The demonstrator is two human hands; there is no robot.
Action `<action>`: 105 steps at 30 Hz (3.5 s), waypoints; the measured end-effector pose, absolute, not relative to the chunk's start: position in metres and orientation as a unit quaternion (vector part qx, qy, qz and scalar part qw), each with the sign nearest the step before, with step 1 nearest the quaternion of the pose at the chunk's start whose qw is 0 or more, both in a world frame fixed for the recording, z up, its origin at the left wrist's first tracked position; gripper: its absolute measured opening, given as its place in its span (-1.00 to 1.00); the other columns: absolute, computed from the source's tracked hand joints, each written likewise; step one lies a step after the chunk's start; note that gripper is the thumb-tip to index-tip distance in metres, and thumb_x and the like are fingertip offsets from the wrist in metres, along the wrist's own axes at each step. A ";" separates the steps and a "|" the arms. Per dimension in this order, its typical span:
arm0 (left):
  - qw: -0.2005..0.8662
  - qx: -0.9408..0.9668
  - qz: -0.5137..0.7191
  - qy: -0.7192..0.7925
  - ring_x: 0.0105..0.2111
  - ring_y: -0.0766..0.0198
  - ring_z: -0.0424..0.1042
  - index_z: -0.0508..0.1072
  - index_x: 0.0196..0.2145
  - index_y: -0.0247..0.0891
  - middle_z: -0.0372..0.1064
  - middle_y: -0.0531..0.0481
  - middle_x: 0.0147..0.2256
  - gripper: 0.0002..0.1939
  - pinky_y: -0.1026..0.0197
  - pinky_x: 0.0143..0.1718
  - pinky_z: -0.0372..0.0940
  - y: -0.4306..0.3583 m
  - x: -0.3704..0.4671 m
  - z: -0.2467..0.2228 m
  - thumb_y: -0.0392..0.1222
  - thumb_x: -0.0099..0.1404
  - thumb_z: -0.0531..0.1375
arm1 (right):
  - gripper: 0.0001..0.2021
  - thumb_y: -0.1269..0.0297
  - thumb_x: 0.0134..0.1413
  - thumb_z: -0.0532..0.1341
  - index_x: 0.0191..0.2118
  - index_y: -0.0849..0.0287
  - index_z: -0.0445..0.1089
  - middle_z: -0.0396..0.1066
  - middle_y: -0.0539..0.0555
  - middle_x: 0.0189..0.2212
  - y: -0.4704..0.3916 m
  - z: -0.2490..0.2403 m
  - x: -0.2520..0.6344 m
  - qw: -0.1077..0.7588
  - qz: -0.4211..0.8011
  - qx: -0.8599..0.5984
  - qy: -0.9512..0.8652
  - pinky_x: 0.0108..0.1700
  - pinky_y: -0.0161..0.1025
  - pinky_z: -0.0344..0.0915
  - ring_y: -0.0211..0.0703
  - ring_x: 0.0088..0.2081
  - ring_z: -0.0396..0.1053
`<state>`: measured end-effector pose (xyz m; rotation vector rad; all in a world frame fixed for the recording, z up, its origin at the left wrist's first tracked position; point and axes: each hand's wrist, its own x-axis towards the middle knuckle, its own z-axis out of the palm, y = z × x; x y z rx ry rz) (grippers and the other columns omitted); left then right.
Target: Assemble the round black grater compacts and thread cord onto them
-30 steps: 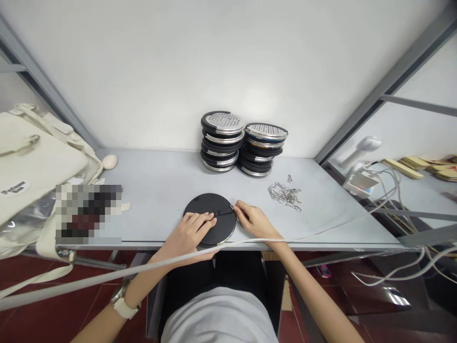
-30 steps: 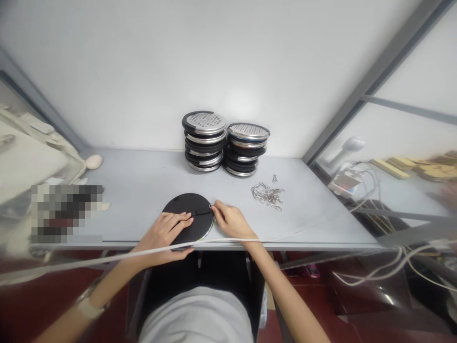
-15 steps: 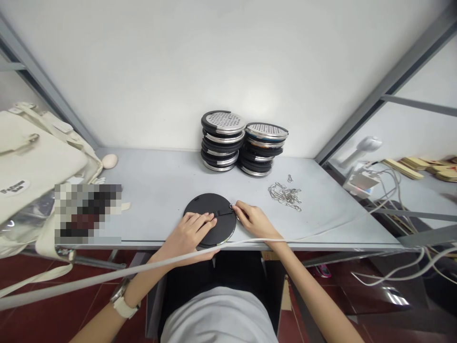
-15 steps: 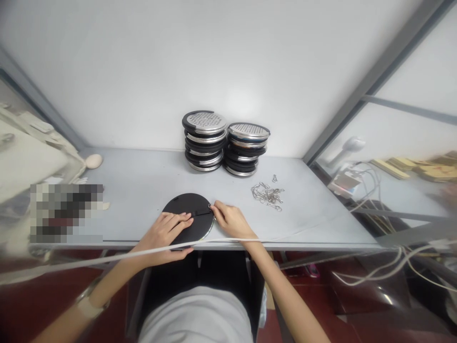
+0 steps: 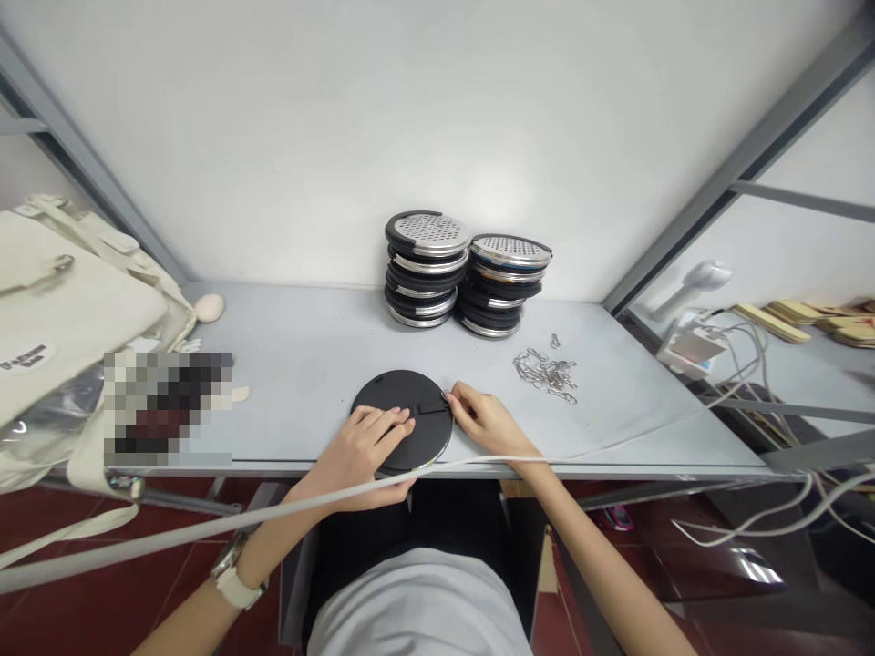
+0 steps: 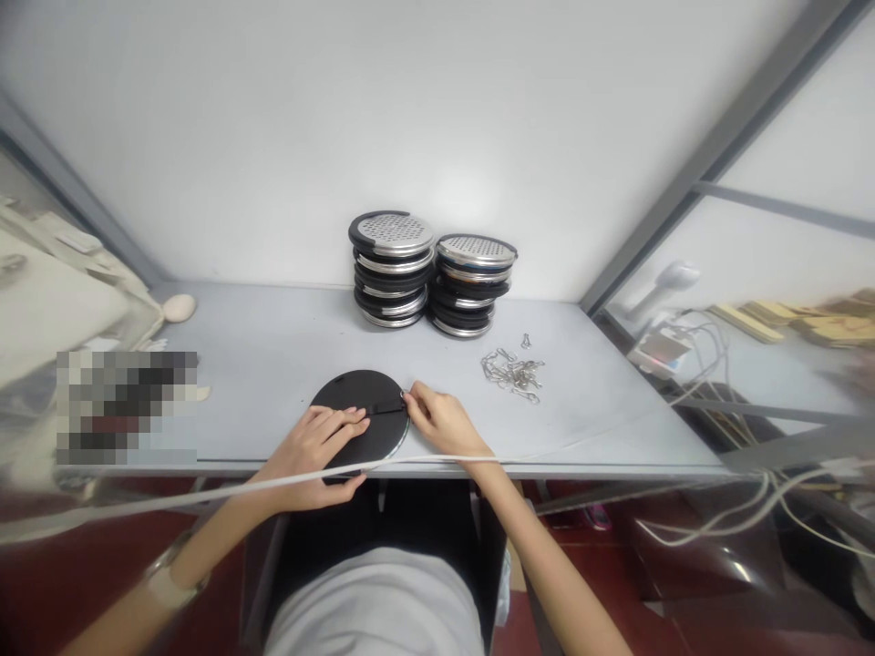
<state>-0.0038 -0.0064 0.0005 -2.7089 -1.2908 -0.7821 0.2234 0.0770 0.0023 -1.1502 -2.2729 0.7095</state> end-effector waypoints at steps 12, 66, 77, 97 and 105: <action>0.018 -0.872 -0.236 -0.428 0.08 -0.02 0.25 0.29 0.09 -0.34 0.29 -0.23 0.06 -0.39 -0.01 0.05 0.17 -0.007 -0.005 -0.004 -0.10 0.08 0.20 | -0.69 0.18 0.31 -0.09 -0.46 0.11 0.11 0.10 -0.08 -0.62 0.076 0.005 0.224 0.222 0.233 -0.411 -0.853 -0.45 -0.37 0.03 -0.28 -0.57 0.10; 0.154 -0.866 -0.210 -0.427 0.08 0.06 0.32 0.22 0.18 -0.36 0.32 -0.23 0.07 -0.38 0.05 0.09 0.17 -0.009 -0.005 -0.014 0.11 0.31 0.11 | -0.68 0.21 0.34 -0.12 -0.47 0.12 0.08 0.12 -0.09 -0.62 0.077 0.005 0.224 0.208 0.232 -0.415 -0.855 -0.44 -0.36 0.02 -0.29 -0.57 0.12; 0.202 -0.858 -0.231 -0.411 0.00 0.07 0.39 0.30 0.11 -0.37 0.39 -0.22 0.00 -0.45 0.09 0.02 0.26 -0.009 0.001 -0.006 0.08 0.33 0.10 | -0.66 0.20 0.33 -0.11 -0.49 0.13 0.13 0.14 -0.07 -0.63 0.077 0.005 0.224 0.216 0.234 -0.416 -0.852 -0.44 -0.35 0.04 -0.28 -0.57 0.13; 0.184 -0.862 -0.225 -0.415 0.03 0.06 0.37 0.28 0.14 -0.35 0.36 -0.21 0.04 -0.45 0.06 0.05 0.24 -0.009 -0.001 -0.008 0.07 0.33 0.11 | -0.66 0.19 0.31 -0.09 -0.51 0.13 0.07 0.06 -0.10 -0.65 0.077 0.005 0.225 0.219 0.245 -0.417 -0.847 -0.47 -0.35 0.00 -0.31 -0.59 0.08; 0.170 -0.862 -0.228 -0.420 0.05 0.07 0.35 0.27 0.15 -0.34 0.35 -0.21 0.05 -0.43 0.07 0.08 0.21 -0.009 -0.002 -0.011 0.08 0.32 0.11 | -0.67 0.20 0.29 -0.08 -0.53 0.13 0.07 0.06 -0.10 -0.66 0.077 0.005 0.224 0.214 0.248 -0.423 -0.845 -0.49 -0.35 0.00 -0.31 -0.60 0.06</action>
